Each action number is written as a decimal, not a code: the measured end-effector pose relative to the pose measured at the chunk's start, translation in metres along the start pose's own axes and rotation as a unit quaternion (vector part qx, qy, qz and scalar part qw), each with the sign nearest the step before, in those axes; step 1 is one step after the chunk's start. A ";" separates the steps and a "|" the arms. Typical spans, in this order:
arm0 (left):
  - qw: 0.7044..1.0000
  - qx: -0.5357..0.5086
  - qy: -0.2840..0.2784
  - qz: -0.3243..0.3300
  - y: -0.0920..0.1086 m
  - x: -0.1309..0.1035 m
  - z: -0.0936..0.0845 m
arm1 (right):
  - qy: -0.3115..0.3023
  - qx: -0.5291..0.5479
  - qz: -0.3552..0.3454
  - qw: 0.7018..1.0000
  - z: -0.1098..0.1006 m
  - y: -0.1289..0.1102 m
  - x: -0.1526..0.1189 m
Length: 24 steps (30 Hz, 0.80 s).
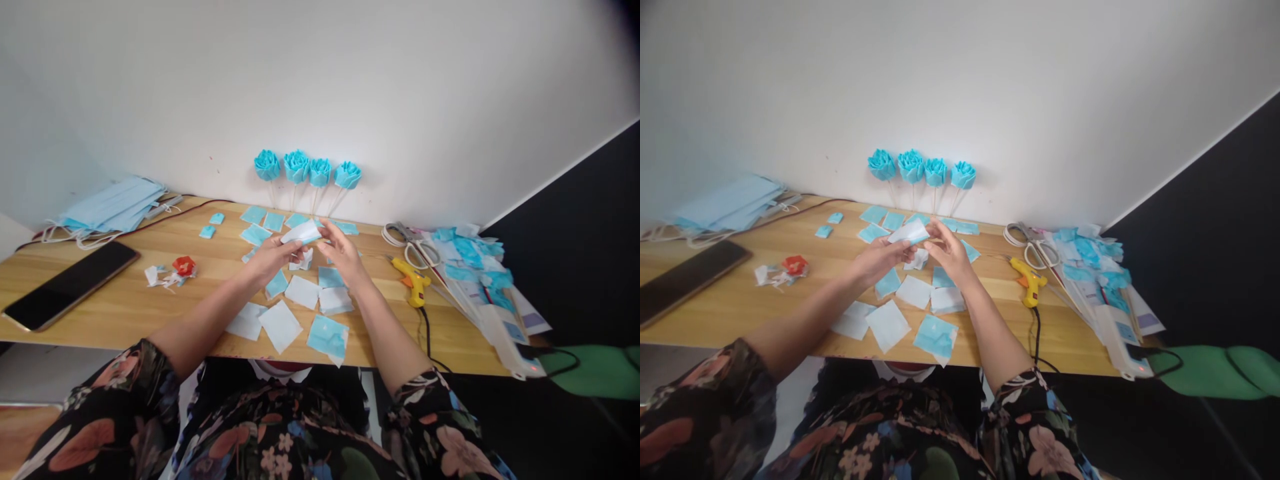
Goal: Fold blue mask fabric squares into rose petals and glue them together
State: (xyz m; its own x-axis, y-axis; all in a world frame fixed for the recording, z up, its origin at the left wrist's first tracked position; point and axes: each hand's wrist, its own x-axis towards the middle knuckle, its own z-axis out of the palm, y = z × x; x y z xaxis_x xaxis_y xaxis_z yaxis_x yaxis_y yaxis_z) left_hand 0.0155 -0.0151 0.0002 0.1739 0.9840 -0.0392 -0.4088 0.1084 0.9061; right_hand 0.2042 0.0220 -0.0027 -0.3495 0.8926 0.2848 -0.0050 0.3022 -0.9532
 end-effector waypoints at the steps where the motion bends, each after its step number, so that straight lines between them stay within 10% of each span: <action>1: 1.000 0.000 -0.002 -0.001 0.000 0.000 0.000 | 0.001 0.000 0.006 1.000 0.000 0.001 0.000; 24: 0.981 0.100 0.112 0.122 0.003 0.005 -0.001 | 0.048 -0.033 0.005 0.998 0.001 0.008 0.001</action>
State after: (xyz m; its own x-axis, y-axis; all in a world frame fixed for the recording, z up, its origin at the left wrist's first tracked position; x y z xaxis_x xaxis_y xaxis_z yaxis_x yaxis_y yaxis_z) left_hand 0.0141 -0.0097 0.0022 -0.1181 0.9859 0.1181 -0.2252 -0.1425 0.9638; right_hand 0.2028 0.0248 -0.0100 -0.2574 0.9227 0.2871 0.0611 0.3120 -0.9481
